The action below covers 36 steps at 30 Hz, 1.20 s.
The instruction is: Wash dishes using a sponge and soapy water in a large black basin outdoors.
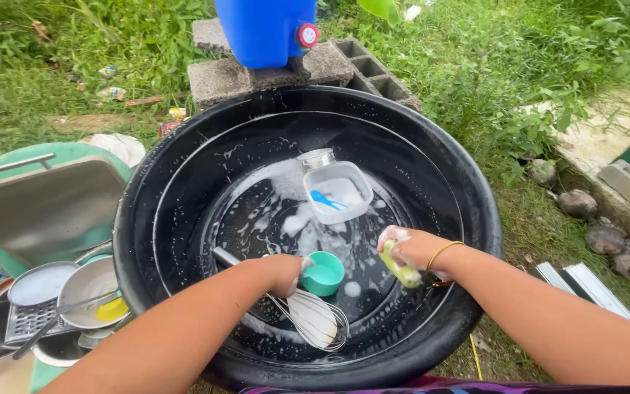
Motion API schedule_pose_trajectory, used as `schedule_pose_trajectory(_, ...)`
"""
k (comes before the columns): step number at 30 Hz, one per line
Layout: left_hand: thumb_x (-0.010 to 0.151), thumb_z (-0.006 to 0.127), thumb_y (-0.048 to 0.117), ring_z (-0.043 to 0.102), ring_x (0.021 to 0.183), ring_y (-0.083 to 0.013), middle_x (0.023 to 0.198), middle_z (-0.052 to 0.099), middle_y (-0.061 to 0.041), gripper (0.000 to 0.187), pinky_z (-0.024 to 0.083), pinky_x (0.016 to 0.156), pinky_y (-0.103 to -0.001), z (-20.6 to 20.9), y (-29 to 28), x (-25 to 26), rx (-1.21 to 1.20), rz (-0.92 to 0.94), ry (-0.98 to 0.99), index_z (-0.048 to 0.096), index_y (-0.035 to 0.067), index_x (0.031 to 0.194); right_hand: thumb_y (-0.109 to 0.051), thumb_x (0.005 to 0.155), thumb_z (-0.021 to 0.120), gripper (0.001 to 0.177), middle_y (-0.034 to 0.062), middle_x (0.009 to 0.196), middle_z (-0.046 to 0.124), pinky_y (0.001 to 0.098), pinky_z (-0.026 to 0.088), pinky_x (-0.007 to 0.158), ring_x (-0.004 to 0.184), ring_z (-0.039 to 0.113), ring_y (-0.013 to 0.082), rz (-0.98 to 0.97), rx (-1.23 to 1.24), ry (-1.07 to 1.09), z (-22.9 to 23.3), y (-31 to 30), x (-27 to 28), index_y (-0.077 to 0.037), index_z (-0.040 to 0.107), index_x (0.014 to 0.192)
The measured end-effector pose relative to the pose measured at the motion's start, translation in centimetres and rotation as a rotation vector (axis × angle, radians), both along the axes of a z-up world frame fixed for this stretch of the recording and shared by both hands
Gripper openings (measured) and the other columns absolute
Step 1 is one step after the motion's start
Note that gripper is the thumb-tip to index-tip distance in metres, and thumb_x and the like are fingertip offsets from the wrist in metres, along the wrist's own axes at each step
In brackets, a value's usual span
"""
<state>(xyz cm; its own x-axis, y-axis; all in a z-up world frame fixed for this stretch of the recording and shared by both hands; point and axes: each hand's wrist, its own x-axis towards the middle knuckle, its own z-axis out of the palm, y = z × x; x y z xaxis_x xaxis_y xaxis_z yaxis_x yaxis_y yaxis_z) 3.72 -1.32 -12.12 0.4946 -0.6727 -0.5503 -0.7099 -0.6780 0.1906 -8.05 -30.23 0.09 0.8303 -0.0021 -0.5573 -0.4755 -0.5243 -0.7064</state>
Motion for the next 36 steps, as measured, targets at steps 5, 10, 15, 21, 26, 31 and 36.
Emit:
schedule_pose_trajectory(5,0.081,0.075,0.013,0.068,0.094,-0.0389,0.107,0.072,-0.021,0.076,0.055,0.078,-0.046,5.4,0.6,-1.4,-0.411,0.077,-0.065,0.042,0.016,0.149,-0.013,0.076,0.057,0.035,0.0201,0.111,0.072,0.0387,0.054,0.056,0.077,0.07,0.0331,-0.506,0.987,0.241,3.2,1.3,1.1,-0.019,0.056,0.11)
schedule_pose_trajectory(10,0.086,0.072,0.013,0.061,0.053,-0.018,0.095,0.077,-0.015,0.056,0.051,0.048,-0.034,9.9,0.6,-2.7,-0.706,0.747,0.541,0.052,0.006,0.138,-0.001,0.085,0.054,0.053,0.0188,0.114,0.069,0.0374,0.06,0.065,0.084,0.072,0.0283,-0.438,0.998,-0.026,6.2,5.9,2.5,-0.027,0.055,0.131)
schedule_pose_trajectory(15,0.096,0.059,0.022,0.049,0.042,-0.0128,0.081,0.068,-0.009,0.035,0.041,0.039,-0.029,10.8,0.2,-3.6,-1.018,0.886,0.763,0.067,0.001,0.123,-0.014,0.096,0.059,0.033,0.0121,0.097,0.076,0.0321,0.051,0.05,0.073,0.067,0.0202,-0.363,0.728,-0.366,8.4,9.5,6.5,-0.022,0.059,0.128)
schedule_pose_trajectory(21,0.097,0.063,0.021,0.049,0.05,-0.0116,0.077,0.062,-0.006,0.028,0.045,0.046,-0.029,15.6,0.0,-4.4,-1.161,0.884,0.782,0.06,0.001,0.117,-0.036,0.099,0.063,0.026,0.002,0.064,0.054,0.0308,0.036,0.037,0.049,0.053,0.0149,-0.421,0.721,-0.553,12.1,12.0,9.3,-0.011,0.063,0.089)
schedule_pose_trajectory(26,0.101,0.056,0.018,0.055,0.06,-0.01,0.083,0.059,-0.003,0.019,0.054,0.054,-0.028,16.9,0.2,-5.0,-1.205,0.914,0.919,0.054,0.004,0.114,-0.039,0.102,0.062,0.036,-0.0016,0.063,0.049,0.0311,0.033,0.038,0.045,0.044,0.0117,-0.49,0.611,-0.637,12.4,13.0,9.5,-0.014,0.055,0.077)
schedule_pose_trajectory(31,0.1,0.05,0.016,0.047,0.058,-0.0118,0.082,0.056,-0.003,0.014,0.037,0.046,-0.029,15.4,-0.4,-4.7,-1.225,0.92,0.851,0.048,0.009,0.112,-0.034,0.099,0.067,0.026,0.0012,0.071,0.061,0.0304,0.044,0.043,0.053,0.055,0.0125,-0.396,0.549,-0.555,8.8,11.3,10.7,-0.012,0.064,0.085)
schedule_pose_trajectory(36,0.102,0.053,0.023,0.054,0.067,-0.0113,0.088,0.059,-0.006,0.017,0.045,0.053,-0.03,9.1,-2.8,-0.2,-1.341,0.969,0.66,0.051,0.008,0.111,-0.022,0.094,0.068,0.01,0.0083,0.085,0.072,0.0351,0.06,0.06,0.072,0.072,0.0219,-0.312,0.602,0.056,8.0,7.4,14.1,-0.012,0.069,0.096)
